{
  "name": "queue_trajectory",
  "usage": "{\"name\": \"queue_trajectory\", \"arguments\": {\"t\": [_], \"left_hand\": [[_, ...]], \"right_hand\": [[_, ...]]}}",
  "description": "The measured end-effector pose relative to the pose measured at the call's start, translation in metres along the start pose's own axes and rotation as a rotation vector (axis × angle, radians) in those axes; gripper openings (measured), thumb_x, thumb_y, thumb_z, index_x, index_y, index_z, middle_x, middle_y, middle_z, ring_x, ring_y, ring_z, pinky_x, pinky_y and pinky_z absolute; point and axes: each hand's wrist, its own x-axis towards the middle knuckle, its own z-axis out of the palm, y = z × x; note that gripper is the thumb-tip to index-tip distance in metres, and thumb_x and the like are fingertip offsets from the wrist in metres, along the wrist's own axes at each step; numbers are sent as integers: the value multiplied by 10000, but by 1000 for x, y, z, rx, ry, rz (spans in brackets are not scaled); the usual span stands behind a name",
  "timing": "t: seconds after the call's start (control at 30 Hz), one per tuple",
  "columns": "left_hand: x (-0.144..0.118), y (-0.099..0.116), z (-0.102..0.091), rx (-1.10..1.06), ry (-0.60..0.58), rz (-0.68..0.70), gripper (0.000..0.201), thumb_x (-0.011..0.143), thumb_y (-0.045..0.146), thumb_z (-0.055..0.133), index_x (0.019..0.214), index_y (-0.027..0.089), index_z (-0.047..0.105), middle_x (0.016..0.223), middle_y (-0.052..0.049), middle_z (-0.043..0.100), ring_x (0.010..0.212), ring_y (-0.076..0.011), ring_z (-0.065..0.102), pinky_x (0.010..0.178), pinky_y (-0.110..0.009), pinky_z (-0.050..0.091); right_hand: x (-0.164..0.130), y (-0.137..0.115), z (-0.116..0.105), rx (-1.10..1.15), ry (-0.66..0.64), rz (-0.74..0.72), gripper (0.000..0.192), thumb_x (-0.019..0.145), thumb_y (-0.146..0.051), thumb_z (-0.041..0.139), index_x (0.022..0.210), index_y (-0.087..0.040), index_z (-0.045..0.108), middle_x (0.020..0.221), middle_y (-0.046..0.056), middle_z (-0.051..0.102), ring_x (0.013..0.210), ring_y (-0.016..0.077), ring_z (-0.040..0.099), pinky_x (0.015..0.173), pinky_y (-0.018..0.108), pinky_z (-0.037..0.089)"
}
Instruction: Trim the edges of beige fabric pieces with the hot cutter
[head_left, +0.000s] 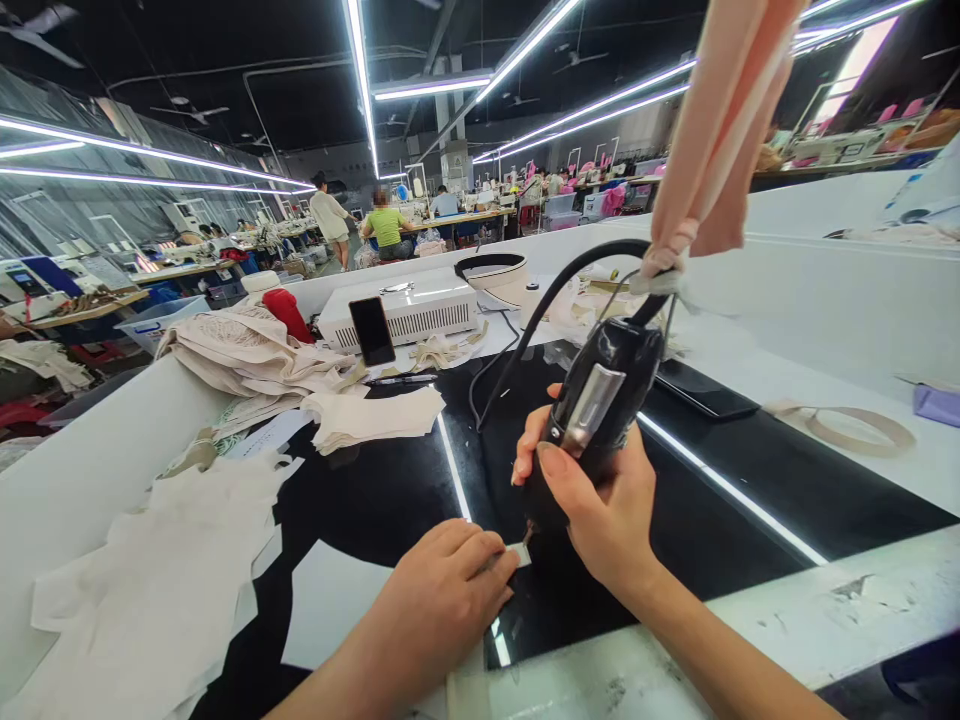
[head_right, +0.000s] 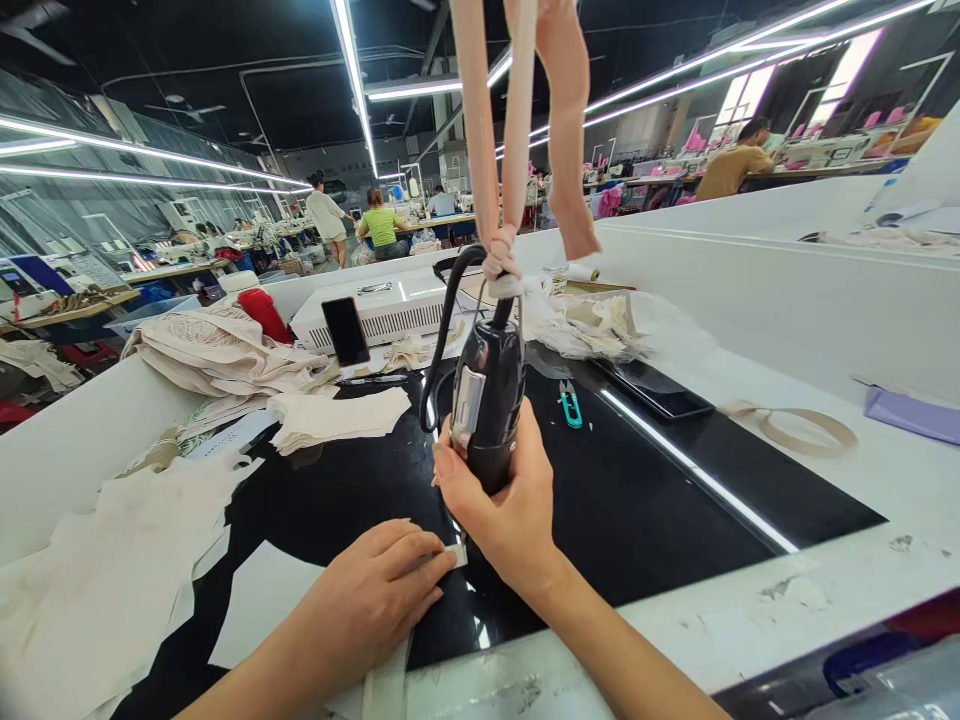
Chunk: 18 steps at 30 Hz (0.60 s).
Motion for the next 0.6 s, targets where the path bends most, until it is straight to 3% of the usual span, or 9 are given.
{"name": "queue_trajectory", "arguments": {"t": [0.3, 0.6], "left_hand": [[-1, -1, -2, -24, 16, -20, 220, 1221, 191, 468, 1302, 150, 669, 1099, -64, 768, 975, -211, 765, 892, -363, 712], [-3, -2, -7, -66, -33, -44, 186, 1177, 196, 599, 1341, 181, 686, 1149, -59, 774, 1029, -229, 756, 939, -377, 703]], "right_hand": [[-11, 2, -6, 81, -19, 12, 243, 926, -290, 866, 1094, -298, 691, 813, -46, 752, 564, 131, 679, 538, 242, 619], [-12, -1, -5, 31, 2, 26, 253, 894, -248, 856, 1099, -295, 716, 814, -39, 766, 555, 138, 702, 539, 245, 639]]}}
